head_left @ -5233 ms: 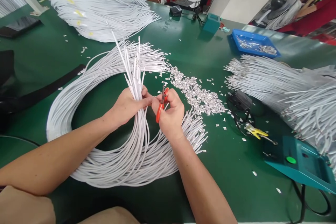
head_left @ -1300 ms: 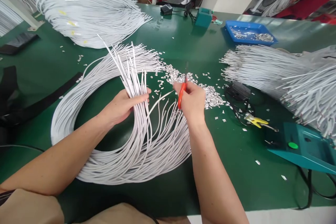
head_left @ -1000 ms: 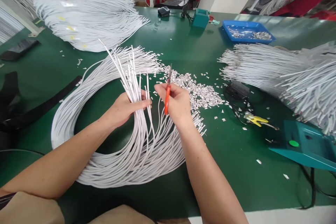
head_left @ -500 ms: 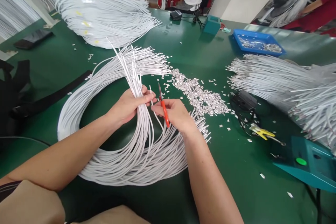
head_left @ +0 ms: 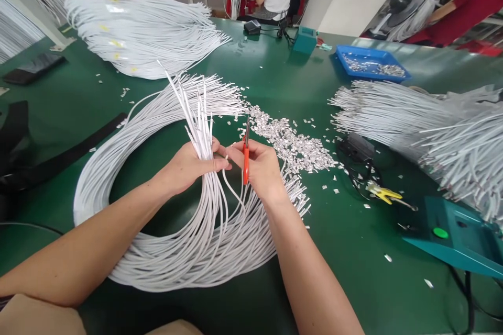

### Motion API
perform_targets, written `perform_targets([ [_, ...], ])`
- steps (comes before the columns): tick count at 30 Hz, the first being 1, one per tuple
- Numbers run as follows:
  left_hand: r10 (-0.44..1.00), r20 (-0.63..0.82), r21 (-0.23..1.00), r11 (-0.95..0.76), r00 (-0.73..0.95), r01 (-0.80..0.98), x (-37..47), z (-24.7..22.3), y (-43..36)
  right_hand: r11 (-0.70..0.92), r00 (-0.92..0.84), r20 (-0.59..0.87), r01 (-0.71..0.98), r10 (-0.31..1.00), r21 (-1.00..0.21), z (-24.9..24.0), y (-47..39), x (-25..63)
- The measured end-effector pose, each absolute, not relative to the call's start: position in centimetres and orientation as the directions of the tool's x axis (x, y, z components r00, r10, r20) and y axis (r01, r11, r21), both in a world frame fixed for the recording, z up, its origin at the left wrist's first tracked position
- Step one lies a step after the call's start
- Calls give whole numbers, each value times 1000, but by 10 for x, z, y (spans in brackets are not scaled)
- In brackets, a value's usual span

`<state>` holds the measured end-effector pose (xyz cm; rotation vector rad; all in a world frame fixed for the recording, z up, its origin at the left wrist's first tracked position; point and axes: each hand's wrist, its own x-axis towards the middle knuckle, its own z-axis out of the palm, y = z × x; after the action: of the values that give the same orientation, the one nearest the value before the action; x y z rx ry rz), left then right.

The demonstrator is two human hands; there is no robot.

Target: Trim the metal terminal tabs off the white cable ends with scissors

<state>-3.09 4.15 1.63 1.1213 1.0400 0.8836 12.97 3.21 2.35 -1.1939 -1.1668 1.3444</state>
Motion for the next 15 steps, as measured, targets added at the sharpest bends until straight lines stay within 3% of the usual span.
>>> perform_targets([
  [3, 946, -197, 976, 213, 257, -35, -31, 15, 42, 29, -3, 29, 130, 1000, -991, 19, 34, 133],
  [5, 951, -199, 974, 219, 235, -61, -32, 14, 42, 29, -24, 24, 268, 999, -963, 17, 36, 138],
  [9, 958, -210, 971, 227, 194, -73, -32, 15, 41, 50, -96, -14, 633, 995, -772, 15, 39, 151],
  [15, 971, -189, 982, 185, 146, 39, -32, 14, 42, 150, -196, -9, 777, 981, -611, 16, 36, 152],
])
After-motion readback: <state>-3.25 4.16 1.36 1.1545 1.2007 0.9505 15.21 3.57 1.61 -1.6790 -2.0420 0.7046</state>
